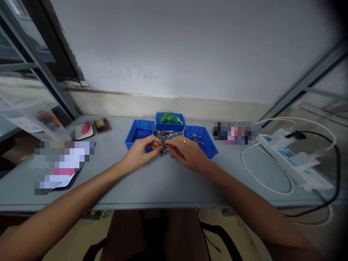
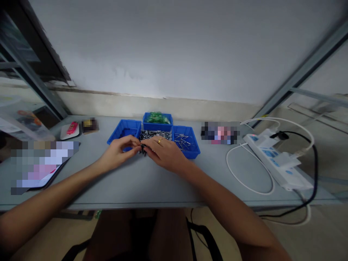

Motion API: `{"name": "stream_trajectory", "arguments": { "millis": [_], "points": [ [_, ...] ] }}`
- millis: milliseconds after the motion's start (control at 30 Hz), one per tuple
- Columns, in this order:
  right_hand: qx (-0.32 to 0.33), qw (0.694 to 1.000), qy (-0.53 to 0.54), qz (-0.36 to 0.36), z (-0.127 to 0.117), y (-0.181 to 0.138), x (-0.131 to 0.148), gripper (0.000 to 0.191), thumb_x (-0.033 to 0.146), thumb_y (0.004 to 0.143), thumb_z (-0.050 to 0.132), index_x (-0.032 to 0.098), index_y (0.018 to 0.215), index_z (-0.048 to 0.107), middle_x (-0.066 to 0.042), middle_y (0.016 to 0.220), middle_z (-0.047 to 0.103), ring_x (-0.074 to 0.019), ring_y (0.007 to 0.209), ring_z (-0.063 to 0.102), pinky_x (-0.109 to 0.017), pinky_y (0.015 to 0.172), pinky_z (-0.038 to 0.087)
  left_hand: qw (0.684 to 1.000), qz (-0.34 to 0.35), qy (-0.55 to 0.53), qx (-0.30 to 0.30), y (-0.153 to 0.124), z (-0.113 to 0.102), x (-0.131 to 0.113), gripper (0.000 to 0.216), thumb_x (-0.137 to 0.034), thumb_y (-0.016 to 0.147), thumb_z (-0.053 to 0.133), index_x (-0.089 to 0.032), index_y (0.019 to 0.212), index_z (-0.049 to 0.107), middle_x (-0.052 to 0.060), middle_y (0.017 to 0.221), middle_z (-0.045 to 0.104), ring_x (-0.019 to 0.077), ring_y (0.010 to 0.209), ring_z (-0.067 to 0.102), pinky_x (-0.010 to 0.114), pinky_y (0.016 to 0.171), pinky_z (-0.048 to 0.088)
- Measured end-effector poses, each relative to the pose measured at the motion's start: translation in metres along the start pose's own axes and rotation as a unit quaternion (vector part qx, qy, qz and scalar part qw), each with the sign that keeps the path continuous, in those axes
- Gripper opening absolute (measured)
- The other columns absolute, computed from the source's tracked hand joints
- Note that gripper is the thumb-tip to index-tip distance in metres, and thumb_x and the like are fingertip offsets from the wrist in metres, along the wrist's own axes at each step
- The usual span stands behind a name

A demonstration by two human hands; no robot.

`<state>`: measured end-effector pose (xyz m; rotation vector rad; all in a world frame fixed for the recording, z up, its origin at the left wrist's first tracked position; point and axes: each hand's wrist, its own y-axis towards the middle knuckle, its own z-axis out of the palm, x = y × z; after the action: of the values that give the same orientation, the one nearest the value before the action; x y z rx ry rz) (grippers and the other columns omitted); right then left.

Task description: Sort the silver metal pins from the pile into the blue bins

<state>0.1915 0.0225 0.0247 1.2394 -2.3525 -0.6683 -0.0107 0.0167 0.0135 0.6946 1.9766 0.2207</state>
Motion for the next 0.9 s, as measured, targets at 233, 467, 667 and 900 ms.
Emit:
{"name": "stream_trajectory", "arguments": {
  "millis": [233, 467, 667, 900],
  "points": [
    [0.01, 1.0, -0.027, -0.005, 0.006, -0.001, -0.007, 0.023, 0.029, 0.092, 0.039, 0.018, 0.101, 0.057, -0.006, 0.089, 0.064, -0.0153, 0.088, 0.057, -0.028, 0.076, 0.046, 0.999, 0.007, 0.05, 0.01, 0.001, -0.002, -0.004, 0.019, -0.031, 0.082, 0.055, -0.015, 0.087, 0.063, 0.003, 0.081, 0.066, 0.0126, 0.072, 0.059, 0.025, 0.068, 0.049],
    [0.01, 0.999, -0.04, 0.001, 0.003, 0.0, -0.01, 0.023, 0.029, 0.092, 0.038, 0.018, 0.093, 0.058, -0.005, 0.084, 0.063, -0.0152, 0.082, 0.057, -0.028, 0.073, 0.045, 0.997, 0.002, 0.073, -0.01, 0.002, -0.004, 0.0, 0.022, -0.034, 0.082, 0.054, -0.016, 0.088, 0.064, 0.004, 0.083, 0.067, 0.0129, 0.073, 0.06, 0.026, 0.07, 0.049],
    [-0.01, 0.999, -0.037, 0.023, -0.002, 0.001, -0.011, 0.023, 0.028, 0.092, 0.038, 0.017, 0.09, 0.058, -0.006, 0.084, 0.064, -0.0149, 0.079, 0.057, -0.027, 0.071, 0.044, 0.994, 0.003, 0.105, 0.001, 0.004, -0.009, 0.003, 0.02, -0.032, 0.083, 0.053, -0.016, 0.086, 0.065, 0.003, 0.083, 0.067, 0.013, 0.073, 0.059, 0.027, 0.069, 0.048],
    [-0.01, 0.999, -0.044, 0.03, -0.001, 0.001, -0.012, 0.022, 0.027, 0.092, 0.038, 0.016, 0.09, 0.058, -0.006, 0.083, 0.063, -0.0146, 0.079, 0.056, -0.027, 0.073, 0.043, 0.991, 0.017, 0.13, -0.01, 0.004, -0.009, 0.001, 0.017, -0.028, 0.083, 0.053, -0.016, 0.088, 0.064, 0.004, 0.084, 0.067, 0.0125, 0.073, 0.059, 0.026, 0.068, 0.049]
  ]
}}
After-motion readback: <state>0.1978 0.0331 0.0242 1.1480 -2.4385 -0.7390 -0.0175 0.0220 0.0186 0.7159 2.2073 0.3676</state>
